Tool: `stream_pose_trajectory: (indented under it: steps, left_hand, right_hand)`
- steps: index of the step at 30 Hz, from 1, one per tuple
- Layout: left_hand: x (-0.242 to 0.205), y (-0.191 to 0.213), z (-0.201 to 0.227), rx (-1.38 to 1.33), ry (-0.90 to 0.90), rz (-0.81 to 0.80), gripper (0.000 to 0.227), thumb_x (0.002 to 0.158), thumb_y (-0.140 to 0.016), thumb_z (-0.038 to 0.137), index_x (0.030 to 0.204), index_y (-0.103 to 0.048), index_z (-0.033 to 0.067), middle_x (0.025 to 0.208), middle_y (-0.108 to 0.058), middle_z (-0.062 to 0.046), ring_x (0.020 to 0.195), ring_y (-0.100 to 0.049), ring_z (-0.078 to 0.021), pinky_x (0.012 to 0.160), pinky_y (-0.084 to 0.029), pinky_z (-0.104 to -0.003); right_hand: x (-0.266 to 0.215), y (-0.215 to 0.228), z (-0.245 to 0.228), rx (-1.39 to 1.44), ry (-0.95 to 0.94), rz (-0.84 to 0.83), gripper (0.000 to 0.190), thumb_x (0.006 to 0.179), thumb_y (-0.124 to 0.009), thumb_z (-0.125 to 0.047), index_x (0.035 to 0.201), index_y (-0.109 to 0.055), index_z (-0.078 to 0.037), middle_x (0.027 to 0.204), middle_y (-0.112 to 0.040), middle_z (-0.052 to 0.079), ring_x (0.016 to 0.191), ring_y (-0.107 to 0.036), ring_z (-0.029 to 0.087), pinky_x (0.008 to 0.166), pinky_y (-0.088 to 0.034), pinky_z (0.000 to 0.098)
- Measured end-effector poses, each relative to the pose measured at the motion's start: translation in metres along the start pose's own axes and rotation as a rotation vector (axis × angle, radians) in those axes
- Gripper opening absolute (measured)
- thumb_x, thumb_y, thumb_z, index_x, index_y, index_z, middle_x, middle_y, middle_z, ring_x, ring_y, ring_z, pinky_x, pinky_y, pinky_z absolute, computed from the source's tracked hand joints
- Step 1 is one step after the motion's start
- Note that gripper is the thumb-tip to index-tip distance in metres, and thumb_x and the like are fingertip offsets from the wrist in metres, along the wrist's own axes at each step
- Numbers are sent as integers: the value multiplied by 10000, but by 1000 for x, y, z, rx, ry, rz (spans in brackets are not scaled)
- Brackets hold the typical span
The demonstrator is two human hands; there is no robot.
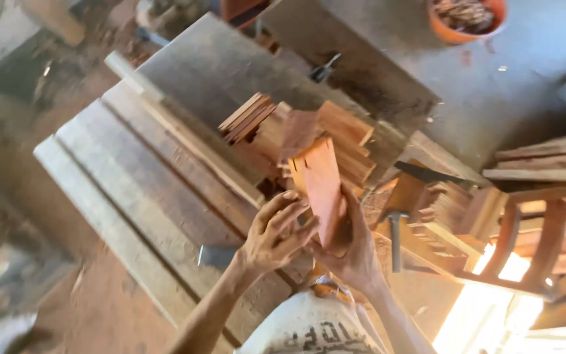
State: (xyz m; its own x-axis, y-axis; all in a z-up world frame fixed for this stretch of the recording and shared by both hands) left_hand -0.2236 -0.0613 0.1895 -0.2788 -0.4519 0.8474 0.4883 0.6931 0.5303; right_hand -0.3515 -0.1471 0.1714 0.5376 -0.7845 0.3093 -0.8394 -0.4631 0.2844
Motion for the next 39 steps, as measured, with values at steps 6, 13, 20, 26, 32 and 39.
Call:
stream_pose_trajectory:
  steps: [6, 13, 20, 26, 32, 39]
  left_hand:
    - [73, 16, 9, -267, 499, 194, 368, 1061, -579, 187, 1390, -537, 28, 1553, -473, -163, 1439, -486, -359, 1208, -451, -501]
    - [-80, -109, -2, -1217, 1235, 118, 466, 1063, -685, 324, 1275, -546, -67, 1000, -520, -168, 884, -474, -212, 764, -387, -312]
    - [50, -18, 20, -1460, 904, 244, 813, 890, -812, 347, 1532, -414, 47, 1315, -651, -80, 1186, -659, -155, 1043, -603, -323]
    - [34, -14, 27, -1552, 1027, 444, 804, 876, -868, 121, 1542, -433, 5, 1327, -626, -119, 1146, -654, -191, 939, -598, -374]
    - [34, -9, 30, -1564, 963, 382, 771, 935, -847, 188, 1559, -419, 38, 1309, -610, -108, 1155, -620, -206, 991, -562, -406]
    - [-3, -25, 13, -1231, 1103, 295, 520, 1140, -650, 367, 1391, -556, -78, 1043, -502, -83, 1002, -461, -198, 1069, -393, -377]
  right_hand:
    - [-41, 52, 1, -299, -211, 271, 1116, 632, -926, -197, 1561, -328, -39, 1403, -575, 206, 1307, -582, 334, 1055, -470, 434]
    - [-66, 34, -20, -241, -29, 272, 1190, 649, -931, -234, 1576, -222, -5, 1514, -465, 237, 1385, -497, 379, 1101, -428, 458]
    - [-56, 15, -55, 590, -19, -78, 1128, 822, -847, -340, 1670, -185, 1, 1612, -431, 194, 1550, -417, 326, 1287, -348, 454]
    - [-69, -3, -15, 710, -114, -117, 1210, 771, -890, -320, 1720, -205, -13, 1372, -508, 185, 1067, -578, 248, 899, -518, 361]
    - [-64, 0, -28, 729, -68, -119, 1155, 789, -879, -247, 1699, -200, -37, 1524, -495, 133, 1186, -570, 201, 948, -506, 315]
    - [-81, 3, -32, -261, -44, 226, 1287, 640, -972, -299, 1591, -159, 6, 1552, -425, 268, 1380, -502, 395, 1072, -482, 475]
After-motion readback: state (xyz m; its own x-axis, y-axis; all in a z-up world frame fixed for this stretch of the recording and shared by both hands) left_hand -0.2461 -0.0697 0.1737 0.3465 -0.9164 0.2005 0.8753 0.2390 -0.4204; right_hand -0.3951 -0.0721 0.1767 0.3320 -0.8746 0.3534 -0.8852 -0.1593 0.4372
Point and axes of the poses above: each hand's wrist, its own x-axis towards the middle knuckle, its own y-axis out of the back of the hand, z = x × y, the point moved 8 cm from there along x, towards the middle knuckle
